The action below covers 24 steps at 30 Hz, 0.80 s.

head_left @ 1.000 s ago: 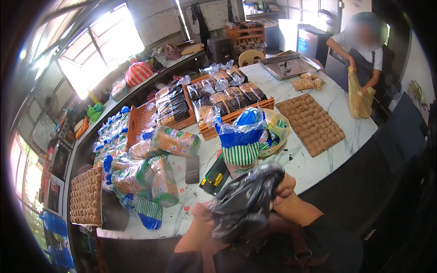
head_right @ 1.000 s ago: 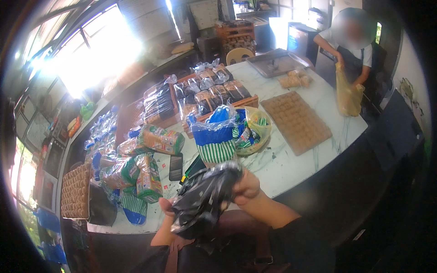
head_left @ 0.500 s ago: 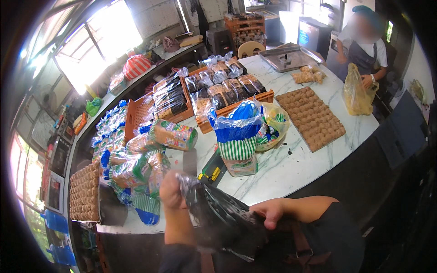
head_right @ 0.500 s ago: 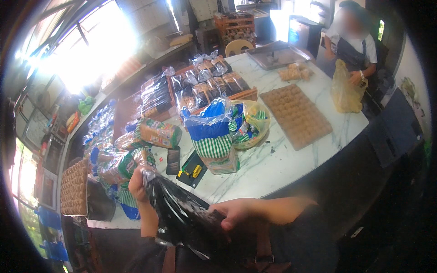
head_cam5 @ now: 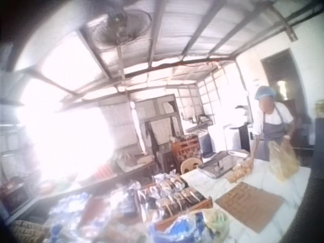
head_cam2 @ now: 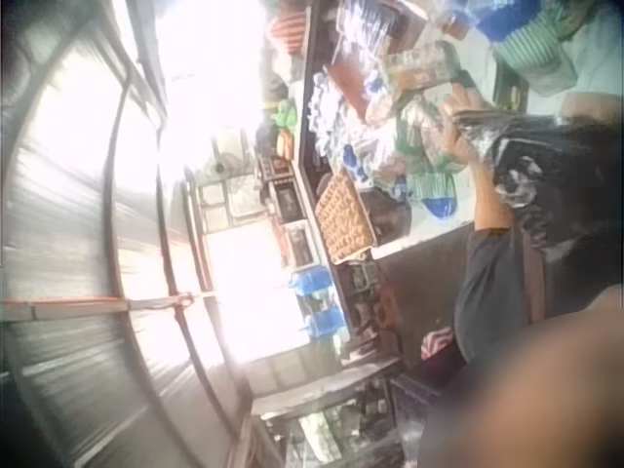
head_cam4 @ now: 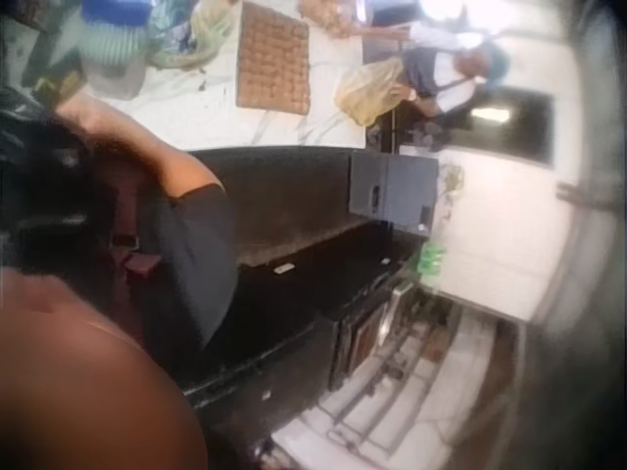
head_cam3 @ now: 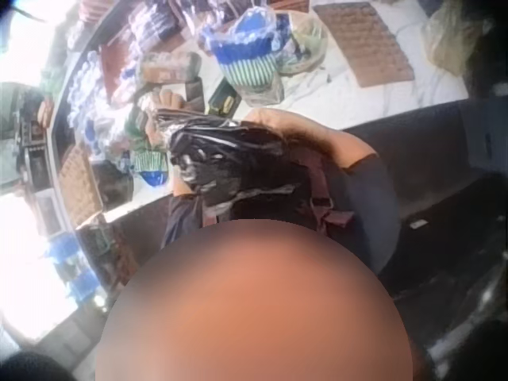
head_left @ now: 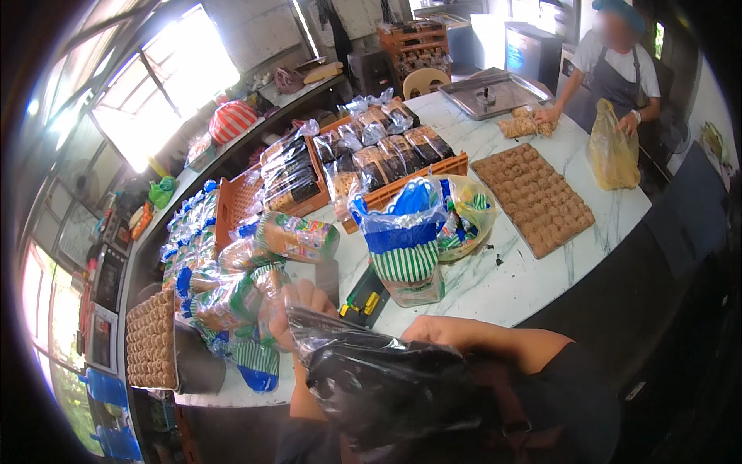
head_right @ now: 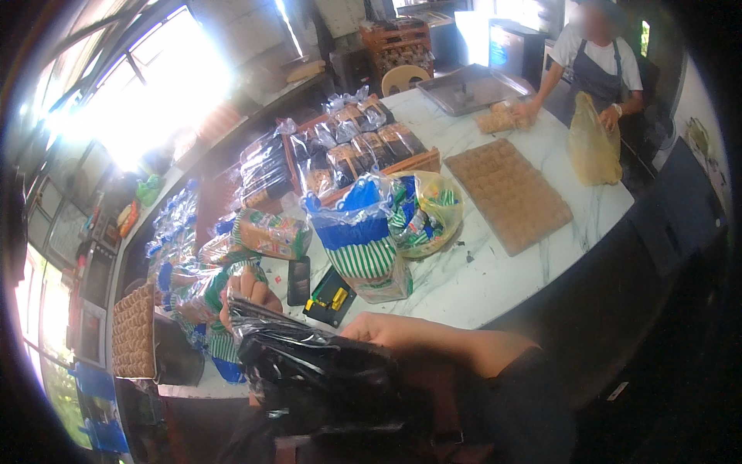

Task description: The person places loaves of bread into plastic bags and seals them using a handheld heat-sealing tool. The person repeats this process for multiple loaves, arranging the sealed packages on the counter.

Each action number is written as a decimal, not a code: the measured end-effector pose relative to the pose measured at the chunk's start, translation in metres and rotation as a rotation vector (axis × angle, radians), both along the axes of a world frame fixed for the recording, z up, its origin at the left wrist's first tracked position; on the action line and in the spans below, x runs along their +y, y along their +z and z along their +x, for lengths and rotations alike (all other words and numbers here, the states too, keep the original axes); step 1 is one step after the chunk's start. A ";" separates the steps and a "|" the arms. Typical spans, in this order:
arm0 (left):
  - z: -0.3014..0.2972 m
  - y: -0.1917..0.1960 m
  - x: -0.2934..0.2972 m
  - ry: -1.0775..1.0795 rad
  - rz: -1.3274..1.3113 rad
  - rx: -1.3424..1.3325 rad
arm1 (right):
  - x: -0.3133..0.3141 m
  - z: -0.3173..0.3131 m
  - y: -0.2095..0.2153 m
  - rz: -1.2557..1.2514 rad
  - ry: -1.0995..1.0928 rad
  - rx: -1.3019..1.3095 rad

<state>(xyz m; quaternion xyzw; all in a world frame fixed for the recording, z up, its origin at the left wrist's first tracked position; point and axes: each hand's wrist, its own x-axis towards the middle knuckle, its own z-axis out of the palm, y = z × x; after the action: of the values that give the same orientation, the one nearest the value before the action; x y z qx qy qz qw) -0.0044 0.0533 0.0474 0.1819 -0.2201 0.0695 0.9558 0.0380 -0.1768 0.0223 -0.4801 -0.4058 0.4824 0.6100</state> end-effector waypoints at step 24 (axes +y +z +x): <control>0.092 -0.038 -0.024 0.032 0.968 0.236 | 0.000 0.101 -0.042 0.051 -0.886 0.261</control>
<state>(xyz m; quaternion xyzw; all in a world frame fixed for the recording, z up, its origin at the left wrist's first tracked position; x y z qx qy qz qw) 0.0871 0.0295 0.0094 0.6148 -0.1145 -0.0471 0.7789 0.1390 -0.1766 -0.0197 -0.5273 -0.0931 0.2215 0.8150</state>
